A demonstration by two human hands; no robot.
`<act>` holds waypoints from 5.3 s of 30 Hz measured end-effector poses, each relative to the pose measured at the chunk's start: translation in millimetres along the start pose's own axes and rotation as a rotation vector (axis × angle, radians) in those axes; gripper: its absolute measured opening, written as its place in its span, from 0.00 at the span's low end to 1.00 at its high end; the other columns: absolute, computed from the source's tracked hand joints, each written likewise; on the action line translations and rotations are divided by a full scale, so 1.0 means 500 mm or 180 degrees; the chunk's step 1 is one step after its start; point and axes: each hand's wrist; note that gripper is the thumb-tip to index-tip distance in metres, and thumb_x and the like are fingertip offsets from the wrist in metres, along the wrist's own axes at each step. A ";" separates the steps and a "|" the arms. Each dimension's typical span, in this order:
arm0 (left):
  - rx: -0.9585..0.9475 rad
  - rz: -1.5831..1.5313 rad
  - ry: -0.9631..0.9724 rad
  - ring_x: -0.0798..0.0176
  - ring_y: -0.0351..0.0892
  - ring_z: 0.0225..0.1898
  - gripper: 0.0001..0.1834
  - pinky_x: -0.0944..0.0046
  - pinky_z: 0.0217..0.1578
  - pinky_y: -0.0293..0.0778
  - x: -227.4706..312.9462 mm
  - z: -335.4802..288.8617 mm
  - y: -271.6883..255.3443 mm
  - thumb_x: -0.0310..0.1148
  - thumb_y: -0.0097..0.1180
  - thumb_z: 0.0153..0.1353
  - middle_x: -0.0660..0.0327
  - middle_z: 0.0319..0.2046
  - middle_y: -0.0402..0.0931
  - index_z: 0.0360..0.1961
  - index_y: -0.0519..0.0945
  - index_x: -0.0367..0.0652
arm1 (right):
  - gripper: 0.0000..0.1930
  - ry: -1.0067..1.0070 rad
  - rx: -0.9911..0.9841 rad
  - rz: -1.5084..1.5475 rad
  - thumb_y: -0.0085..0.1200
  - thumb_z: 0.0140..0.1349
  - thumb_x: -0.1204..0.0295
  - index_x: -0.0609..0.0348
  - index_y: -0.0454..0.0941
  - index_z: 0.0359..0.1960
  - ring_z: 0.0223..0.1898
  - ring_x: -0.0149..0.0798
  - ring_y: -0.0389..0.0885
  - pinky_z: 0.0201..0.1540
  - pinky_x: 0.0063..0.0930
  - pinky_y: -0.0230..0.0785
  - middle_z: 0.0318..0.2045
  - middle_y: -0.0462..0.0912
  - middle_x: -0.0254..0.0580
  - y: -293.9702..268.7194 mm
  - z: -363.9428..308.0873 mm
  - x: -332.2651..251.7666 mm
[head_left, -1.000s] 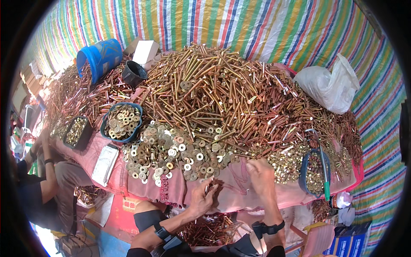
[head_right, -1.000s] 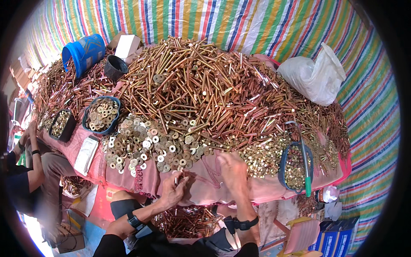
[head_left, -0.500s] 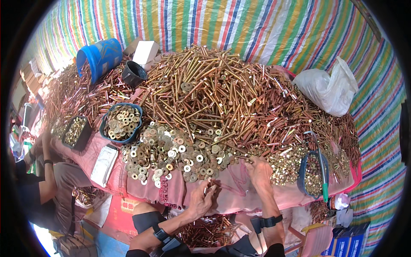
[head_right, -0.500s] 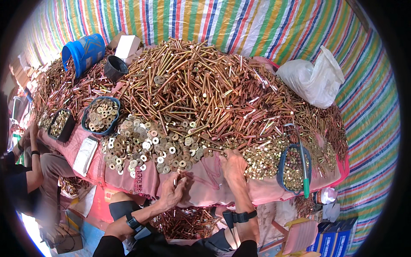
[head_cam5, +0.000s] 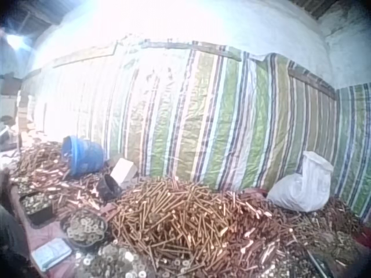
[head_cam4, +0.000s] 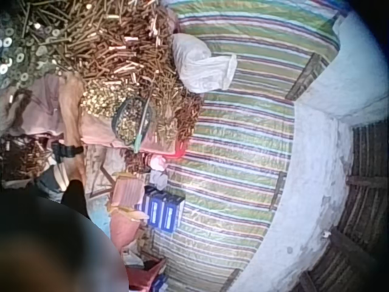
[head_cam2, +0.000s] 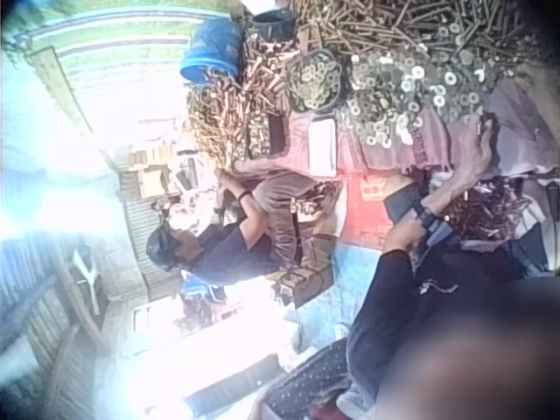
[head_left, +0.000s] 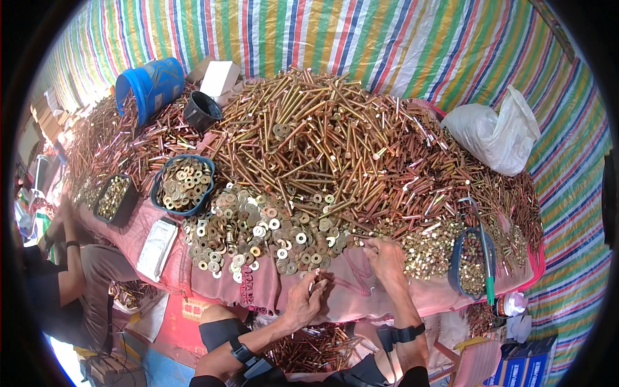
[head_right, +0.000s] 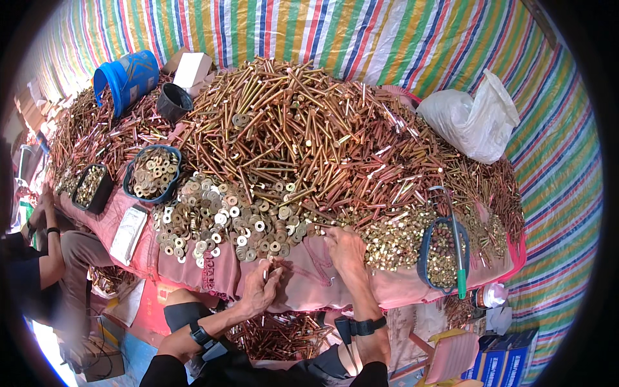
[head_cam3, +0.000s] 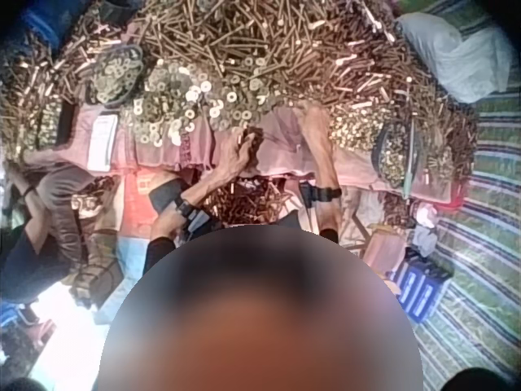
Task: The person sorts through a large pile of copper-colored rods, brass-colored washers, and small metal pins on a table. They pick up individual items and move them to separate smaller piles or containers.
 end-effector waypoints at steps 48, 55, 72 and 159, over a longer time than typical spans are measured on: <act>-0.0113 -0.0103 -0.0005 0.69 0.74 0.24 0.13 0.63 0.26 0.73 0.001 0.005 -0.001 0.27 0.58 0.75 0.57 0.24 0.76 0.58 0.82 0.40 | 0.08 0.0706 -0.0342 0.2673 0.69 0.68 0.72 0.63 0.90 0.42 0.25 0.27 0.80 0.26 0.24 0.73 0.34 0.89 0.38 0.003 -0.002 0.036; 0.0055 -0.0188 0.0085 0.73 0.78 0.26 0.13 0.67 0.27 0.73 0.005 0.008 0.003 0.29 0.62 0.75 0.62 0.25 0.79 0.57 0.86 0.41 | 0.13 0.0824 -0.1072 0.2648 0.68 0.70 0.66 0.67 0.89 0.44 0.22 0.23 0.78 0.25 0.21 0.69 0.29 0.88 0.36 0.026 -0.031 -0.011; -0.0071 -0.0949 -0.0364 0.73 0.77 0.33 0.11 0.66 0.35 0.76 -0.032 0.006 0.002 0.28 0.69 0.70 0.61 0.32 0.84 0.50 0.87 0.34 | 0.18 0.0783 -0.1907 0.3271 0.68 0.71 0.56 0.60 0.86 0.38 0.18 0.22 0.75 0.20 0.18 0.63 0.19 0.82 0.32 0.032 -0.053 -0.060; 0.0314 -0.0453 0.0006 0.72 0.67 0.23 0.06 0.66 0.25 0.66 -0.014 0.001 0.004 0.27 0.69 0.68 0.65 0.20 0.72 0.41 0.85 0.36 | 0.08 0.0220 0.0693 0.0703 0.68 0.63 0.75 0.60 0.89 0.42 0.37 0.53 0.88 0.43 0.43 0.80 0.36 0.88 0.52 -0.012 -0.001 0.045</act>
Point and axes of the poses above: each hand's wrist, its own z-axis towards the middle knuckle, its own y-axis out of the palm, x = y × z
